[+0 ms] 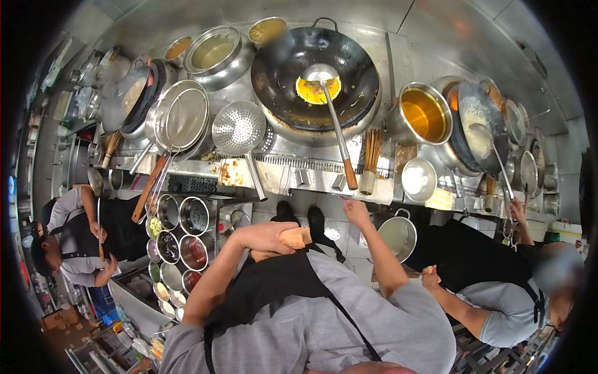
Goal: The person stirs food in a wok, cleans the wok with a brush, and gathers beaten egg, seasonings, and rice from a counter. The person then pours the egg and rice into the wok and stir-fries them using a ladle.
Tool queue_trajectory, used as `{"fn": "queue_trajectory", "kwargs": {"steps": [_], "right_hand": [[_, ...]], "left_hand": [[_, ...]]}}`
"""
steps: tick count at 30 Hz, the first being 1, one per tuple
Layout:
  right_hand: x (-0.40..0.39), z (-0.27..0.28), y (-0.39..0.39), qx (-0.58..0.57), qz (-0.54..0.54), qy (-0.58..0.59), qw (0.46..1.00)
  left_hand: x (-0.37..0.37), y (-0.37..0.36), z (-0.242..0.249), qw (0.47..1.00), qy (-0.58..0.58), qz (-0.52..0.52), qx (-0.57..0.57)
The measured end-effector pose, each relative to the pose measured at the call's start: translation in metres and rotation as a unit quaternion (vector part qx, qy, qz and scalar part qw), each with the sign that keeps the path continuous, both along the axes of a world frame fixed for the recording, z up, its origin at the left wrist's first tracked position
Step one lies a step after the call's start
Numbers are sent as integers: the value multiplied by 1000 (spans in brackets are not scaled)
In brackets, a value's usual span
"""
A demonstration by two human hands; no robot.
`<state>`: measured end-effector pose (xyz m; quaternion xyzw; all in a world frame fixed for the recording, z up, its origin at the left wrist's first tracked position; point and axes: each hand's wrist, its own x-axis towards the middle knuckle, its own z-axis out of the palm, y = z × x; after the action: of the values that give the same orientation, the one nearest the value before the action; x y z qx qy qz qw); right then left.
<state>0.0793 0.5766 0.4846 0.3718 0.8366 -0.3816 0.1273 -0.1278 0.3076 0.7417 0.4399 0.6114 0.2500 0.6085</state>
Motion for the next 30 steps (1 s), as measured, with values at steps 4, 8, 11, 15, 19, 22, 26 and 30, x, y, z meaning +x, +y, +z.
{"fn": "queue_trajectory", "kwargs": {"steps": [4,8,11,15,19,22,26,30], "right_hand": [[-30,69,4,374,-132,149,906],[-44,49,29,245,-187,80,948],[-29,50,51,285,-141,27,948],[-17,94,64,266,-131,137,945],[-57,226,-4,-125,-236,368,891],[-100,260,-70,-173,-162,436,868],[-118,245,-80,-66,-190,412,889],[-112,281,-61,-216,-150,512,818]], "left_hand": [[-6,25,18,995,25,47,89],[-20,41,42,992,76,23,97],[-36,47,39,988,71,-47,132],[-44,48,35,982,77,71,160],[-52,78,-17,942,-69,271,183],[-55,100,5,920,-179,303,172],[-64,115,-21,873,-286,345,193],[-86,111,-24,762,-532,347,125]]}}
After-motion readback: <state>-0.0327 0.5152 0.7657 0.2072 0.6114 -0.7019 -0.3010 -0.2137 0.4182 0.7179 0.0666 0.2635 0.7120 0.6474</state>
